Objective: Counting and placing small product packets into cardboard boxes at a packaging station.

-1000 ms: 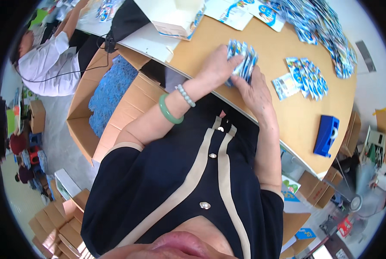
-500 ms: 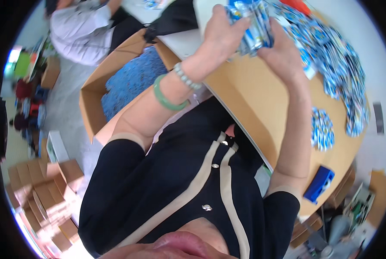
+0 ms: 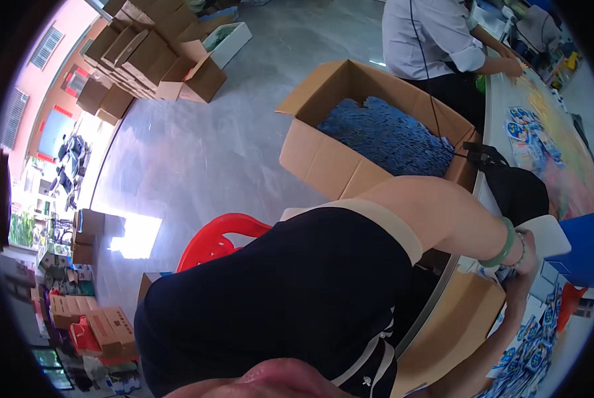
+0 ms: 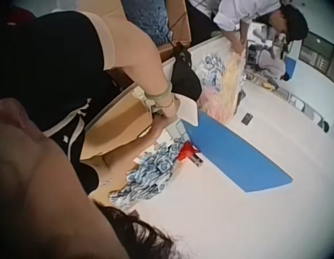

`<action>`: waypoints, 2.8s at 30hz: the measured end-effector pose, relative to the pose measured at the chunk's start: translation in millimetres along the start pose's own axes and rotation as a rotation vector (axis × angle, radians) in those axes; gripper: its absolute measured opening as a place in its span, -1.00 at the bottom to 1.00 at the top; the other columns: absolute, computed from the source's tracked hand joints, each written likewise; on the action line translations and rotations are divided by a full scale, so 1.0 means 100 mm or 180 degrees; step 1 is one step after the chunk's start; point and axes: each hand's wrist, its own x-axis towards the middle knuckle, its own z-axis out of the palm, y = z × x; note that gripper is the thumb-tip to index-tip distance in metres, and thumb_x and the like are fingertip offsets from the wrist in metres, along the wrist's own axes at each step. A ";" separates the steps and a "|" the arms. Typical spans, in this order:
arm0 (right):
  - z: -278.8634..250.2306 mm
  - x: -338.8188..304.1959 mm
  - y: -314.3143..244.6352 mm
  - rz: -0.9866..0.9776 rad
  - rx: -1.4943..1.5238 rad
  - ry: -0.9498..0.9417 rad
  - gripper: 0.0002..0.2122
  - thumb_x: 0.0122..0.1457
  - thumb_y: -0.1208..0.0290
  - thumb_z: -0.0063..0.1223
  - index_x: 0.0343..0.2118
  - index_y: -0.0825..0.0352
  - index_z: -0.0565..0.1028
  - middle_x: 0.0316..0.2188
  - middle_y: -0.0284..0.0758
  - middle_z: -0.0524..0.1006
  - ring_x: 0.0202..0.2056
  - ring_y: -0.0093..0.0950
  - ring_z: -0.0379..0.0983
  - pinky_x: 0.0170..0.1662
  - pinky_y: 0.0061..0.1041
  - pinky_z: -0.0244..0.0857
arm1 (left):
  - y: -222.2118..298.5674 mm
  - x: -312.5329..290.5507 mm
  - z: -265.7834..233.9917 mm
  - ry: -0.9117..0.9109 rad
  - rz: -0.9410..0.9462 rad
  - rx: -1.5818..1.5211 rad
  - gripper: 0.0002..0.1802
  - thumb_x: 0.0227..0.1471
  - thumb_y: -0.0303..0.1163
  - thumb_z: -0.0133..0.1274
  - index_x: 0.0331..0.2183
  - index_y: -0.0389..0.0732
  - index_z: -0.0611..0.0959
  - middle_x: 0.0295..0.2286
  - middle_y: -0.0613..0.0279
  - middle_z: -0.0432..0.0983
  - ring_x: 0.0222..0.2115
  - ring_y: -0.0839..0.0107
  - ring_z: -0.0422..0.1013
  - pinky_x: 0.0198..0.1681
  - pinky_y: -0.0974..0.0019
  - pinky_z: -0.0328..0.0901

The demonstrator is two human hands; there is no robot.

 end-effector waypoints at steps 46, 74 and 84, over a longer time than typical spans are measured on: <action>0.13 -1.86 -2.03 0.2715 -0.1711 0.0495 -0.72 0.15 0.28 -0.04 -0.19 0.36 0.51 -0.24 0.05 0.54 -0.19 0.05 0.45 -0.23 -0.06 0.34 | -0.57 -2.00 0.15 -0.2554 0.1520 -0.0653 -0.59 -0.06 -0.34 0.06 -0.11 -0.22 0.55 -0.11 0.02 0.49 -0.03 0.22 0.37 -0.05 0.14 0.33; 0.29 -1.02 -0.22 0.3265 -0.1351 0.1158 -0.63 0.15 0.14 0.05 -0.17 0.38 0.44 -0.25 -0.08 0.53 -0.20 -0.15 0.53 -0.16 -0.20 0.40 | -0.73 -0.59 -0.07 -0.2900 0.2715 -0.0277 -0.76 0.02 -0.45 0.05 -0.25 -0.36 0.63 -0.19 -0.13 0.46 -0.14 -0.02 0.40 -0.07 0.13 0.32; 0.44 -0.92 0.07 0.4033 -0.1417 0.0880 -0.50 0.11 0.14 0.10 -0.04 0.48 0.37 -0.23 0.00 0.53 -0.20 -0.08 0.52 -0.12 -0.22 0.41 | -0.70 -0.74 -0.16 -0.3076 0.2905 0.0060 -0.80 -0.02 -0.52 -0.04 -0.34 -0.38 0.63 -0.33 -0.11 0.51 -0.27 -0.10 0.43 -0.17 0.04 0.34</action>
